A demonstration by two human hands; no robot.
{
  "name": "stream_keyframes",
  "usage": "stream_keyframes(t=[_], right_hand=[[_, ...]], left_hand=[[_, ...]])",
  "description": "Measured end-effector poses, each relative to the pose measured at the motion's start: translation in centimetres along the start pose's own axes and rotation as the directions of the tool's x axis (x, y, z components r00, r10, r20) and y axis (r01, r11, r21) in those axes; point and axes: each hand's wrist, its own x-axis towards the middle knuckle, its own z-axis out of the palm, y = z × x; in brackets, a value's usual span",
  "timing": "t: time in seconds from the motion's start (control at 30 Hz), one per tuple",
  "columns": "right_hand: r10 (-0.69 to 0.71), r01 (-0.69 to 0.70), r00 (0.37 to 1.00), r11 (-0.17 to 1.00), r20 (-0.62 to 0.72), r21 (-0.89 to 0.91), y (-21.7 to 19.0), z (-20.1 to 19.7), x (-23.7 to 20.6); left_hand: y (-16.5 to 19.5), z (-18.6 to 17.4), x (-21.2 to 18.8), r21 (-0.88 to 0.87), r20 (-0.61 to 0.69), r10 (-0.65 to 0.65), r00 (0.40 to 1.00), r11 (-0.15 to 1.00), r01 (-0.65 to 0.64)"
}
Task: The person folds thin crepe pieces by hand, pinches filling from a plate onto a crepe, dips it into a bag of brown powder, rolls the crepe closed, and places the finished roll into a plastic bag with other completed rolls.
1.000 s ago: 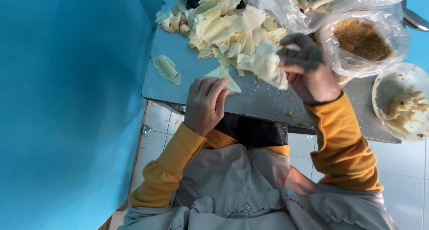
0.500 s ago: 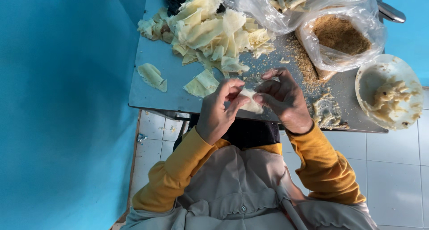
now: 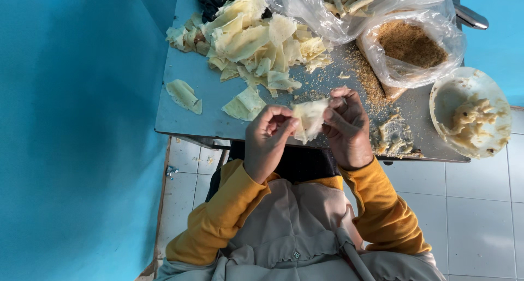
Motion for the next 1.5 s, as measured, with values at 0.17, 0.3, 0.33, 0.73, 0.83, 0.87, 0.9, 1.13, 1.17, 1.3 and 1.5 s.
stream_keyframes(t=[0.17,0.3,0.33,0.73,0.83,0.87,0.9,1.13,1.17,1.3,1.5], right_hand=[[0.044,-0.042,0.999,0.989,-0.015,0.143,-1.1,-0.3,0.3],[-0.119,0.118,0.993,0.985,-0.001,-0.128,-3.9,-0.5,0.4],[-0.172,0.173,0.985,0.947,0.029,-0.272,-4.6,-0.5,0.3],[-0.075,0.555,0.832,0.11,0.55,-0.825,-3.3,2.7,-1.1],[-0.039,0.515,0.857,0.141,0.515,-0.846,-4.7,0.8,0.2],[-0.02,0.505,0.861,0.135,0.508,-0.852,-4.9,0.2,0.4],[0.007,0.491,0.867,0.172,0.499,-0.854,-4.7,-0.3,0.6],[0.068,0.511,0.843,0.203,0.533,-0.835,-2.5,-1.3,1.9],[0.06,0.524,0.838,0.193,0.543,-0.83,-2.3,-1.1,2.1],[0.08,0.575,0.814,0.021,0.575,-0.818,-1.8,-0.2,2.3],[0.168,0.617,0.682,-0.654,0.711,-0.437,-1.8,0.6,1.4]], left_hand=[[-0.5,-1.9,0.4,-0.025,-0.066,0.019,0.998,0.999,-0.021],[0.9,-5.2,2.8,0.355,-0.175,0.157,0.972,0.931,-0.087],[1.2,-6.0,3.9,0.382,-0.165,0.221,0.961,0.913,-0.145],[3.0,-5.9,2.1,0.836,0.38,0.411,0.829,0.23,-0.498],[2.3,-4.7,0.1,0.667,0.609,0.335,0.719,0.274,-0.693],[2.0,-4.6,-0.3,0.637,0.644,0.319,0.695,0.28,-0.718],[1.6,-4.6,-0.4,0.607,0.677,0.302,0.671,0.285,-0.742],[-0.2,-5.7,0.0,0.577,0.703,0.31,0.639,0.276,-0.769],[-0.3,-5.7,0.0,0.573,0.708,0.314,0.632,0.266,-0.775],[-0.5,-5.9,0.0,0.558,0.723,0.336,0.603,0.23,-0.798],[-0.6,-5.9,0.0,0.568,0.719,0.345,0.603,0.207,-0.796]])
